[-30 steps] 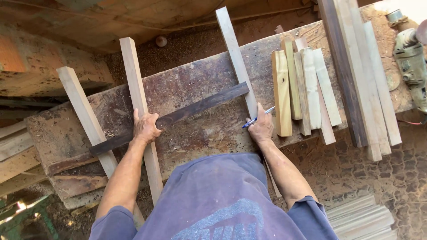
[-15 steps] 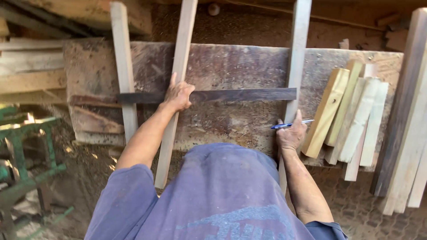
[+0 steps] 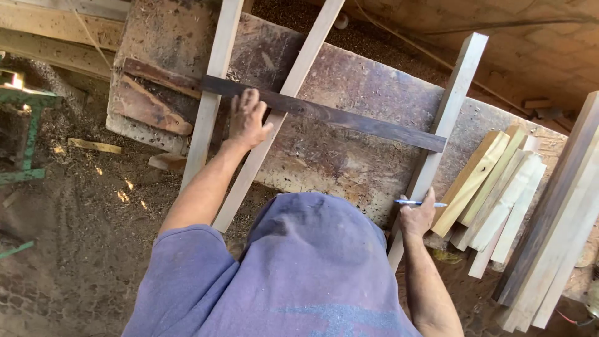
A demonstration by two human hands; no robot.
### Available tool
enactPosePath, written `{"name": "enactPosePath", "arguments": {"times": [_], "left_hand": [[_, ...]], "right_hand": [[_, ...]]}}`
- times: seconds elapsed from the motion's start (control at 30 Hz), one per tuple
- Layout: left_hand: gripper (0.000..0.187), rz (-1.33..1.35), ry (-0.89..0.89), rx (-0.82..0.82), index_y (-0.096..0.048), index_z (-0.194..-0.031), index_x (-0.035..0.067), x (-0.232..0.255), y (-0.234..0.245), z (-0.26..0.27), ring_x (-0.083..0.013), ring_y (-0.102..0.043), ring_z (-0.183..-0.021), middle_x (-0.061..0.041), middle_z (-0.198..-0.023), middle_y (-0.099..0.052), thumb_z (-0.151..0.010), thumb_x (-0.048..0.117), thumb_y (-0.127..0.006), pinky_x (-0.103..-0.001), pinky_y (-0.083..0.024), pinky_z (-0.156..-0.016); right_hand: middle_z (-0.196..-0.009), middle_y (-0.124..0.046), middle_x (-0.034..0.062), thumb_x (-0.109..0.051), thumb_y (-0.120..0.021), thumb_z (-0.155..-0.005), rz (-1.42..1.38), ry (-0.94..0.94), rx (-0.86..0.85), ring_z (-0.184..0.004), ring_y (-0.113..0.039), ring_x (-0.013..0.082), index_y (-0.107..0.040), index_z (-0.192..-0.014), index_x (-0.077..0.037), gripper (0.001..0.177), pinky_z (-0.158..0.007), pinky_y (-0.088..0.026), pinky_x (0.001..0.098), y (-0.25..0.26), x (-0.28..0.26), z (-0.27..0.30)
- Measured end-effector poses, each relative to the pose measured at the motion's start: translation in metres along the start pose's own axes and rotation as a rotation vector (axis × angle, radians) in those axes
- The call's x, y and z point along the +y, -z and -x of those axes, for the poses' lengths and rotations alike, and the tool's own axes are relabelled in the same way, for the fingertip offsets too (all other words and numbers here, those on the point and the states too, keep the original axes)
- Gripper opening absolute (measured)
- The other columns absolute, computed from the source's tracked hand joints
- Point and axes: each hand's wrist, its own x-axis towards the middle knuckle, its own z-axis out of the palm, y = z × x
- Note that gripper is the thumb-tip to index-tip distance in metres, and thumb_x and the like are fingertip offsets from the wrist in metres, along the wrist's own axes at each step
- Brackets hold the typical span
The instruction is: Measuring and marking wooden planks with a tape measure and a pen in a workshop.
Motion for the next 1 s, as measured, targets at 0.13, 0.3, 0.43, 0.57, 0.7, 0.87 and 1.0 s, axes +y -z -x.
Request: {"name": "enactPosePath", "arguments": {"times": [0.13,0.3,0.43,0.57,0.7,0.87,1.0], "left_hand": [[0.048,-0.027,0.102,0.041,-0.057,-0.111,0.003,-0.04,-0.001,0.021,-0.0421,-0.031,-0.148,-0.025,-0.153,-0.042,-0.083,0.034,-0.079,-0.064,-0.023,-0.118],[0.046,-0.039,0.04,0.102,-0.06,-0.111,0.003,-0.06,-0.005,0.008,-0.0403,-0.031,-0.148,-0.022,-0.152,-0.044,-0.084,0.034,-0.079,-0.064,-0.021,-0.118],[0.042,-0.056,-0.073,0.084,-0.063,-0.106,0.007,-0.068,-0.008,-0.021,-0.0354,-0.032,-0.147,-0.016,-0.148,-0.049,-0.08,0.036,-0.079,-0.064,-0.02,-0.118],[0.041,-0.104,-0.037,-0.036,-0.063,-0.109,0.001,-0.078,-0.004,-0.04,-0.0491,-0.025,-0.152,-0.033,-0.157,-0.04,-0.071,0.013,-0.072,-0.07,-0.002,-0.119],[0.037,-0.104,-0.037,0.004,-0.067,-0.109,0.002,-0.093,0.01,-0.04,-0.0437,-0.039,-0.143,-0.025,-0.144,-0.055,-0.078,0.021,-0.076,-0.073,-0.014,-0.116],[0.029,-0.131,-0.051,0.023,-0.071,-0.102,0.003,-0.091,0.016,-0.037,-0.0392,-0.043,-0.137,-0.02,-0.139,-0.057,-0.081,0.023,-0.075,-0.071,-0.018,-0.115],[0.026,-0.086,-0.056,0.031,-0.073,-0.1,0.004,-0.087,0.018,-0.035,-0.042,-0.036,-0.144,-0.024,-0.147,-0.052,-0.082,0.023,-0.074,-0.071,-0.011,-0.117]], "right_hand": [[-0.124,-0.065,0.0314,-0.039,-0.086,-0.081,0.031,-0.136,-0.038,-0.118,-0.063,0.0481,-0.043,-0.158,-0.022,0.09,-0.103,-0.049,0.0551,0.005,-0.001,0.037],[-0.127,-0.066,0.0284,-0.04,-0.085,-0.081,0.029,-0.197,-0.067,-0.121,-0.063,0.0457,-0.046,-0.156,-0.022,0.086,-0.105,-0.048,0.0538,0.017,0.006,0.076],[-0.129,-0.067,0.023,-0.051,-0.083,-0.08,0.05,-0.297,-0.085,-0.123,-0.062,0.0402,-0.047,-0.154,-0.03,0.084,-0.108,-0.047,0.0499,0.014,0.021,0.103],[-0.133,-0.065,0.0196,-0.033,-0.075,-0.086,0.013,-0.267,-0.037,-0.114,-0.064,0.0399,-0.045,-0.152,-0.012,0.076,-0.092,-0.05,0.0463,0.023,0.018,0.147],[-0.123,-0.069,0.0168,-0.035,-0.079,-0.084,0.034,-0.328,-0.032,-0.105,-0.067,0.0391,-0.053,-0.147,-0.015,0.072,-0.087,-0.05,0.0469,0.015,0.037,0.18],[-0.118,-0.07,0.0185,-0.038,-0.083,-0.083,0.072,-0.327,-0.057,-0.1,-0.068,0.0384,-0.054,-0.145,-0.01,0.074,-0.084,-0.052,0.0469,0.007,0.054,0.188],[-0.113,-0.072,0.0178,-0.037,-0.083,-0.082,0.033,-0.366,-0.133,-0.098,-0.069,0.0347,-0.056,-0.142,-0.007,0.073,-0.084,-0.052,0.0436,0.006,0.054,0.185]]}}
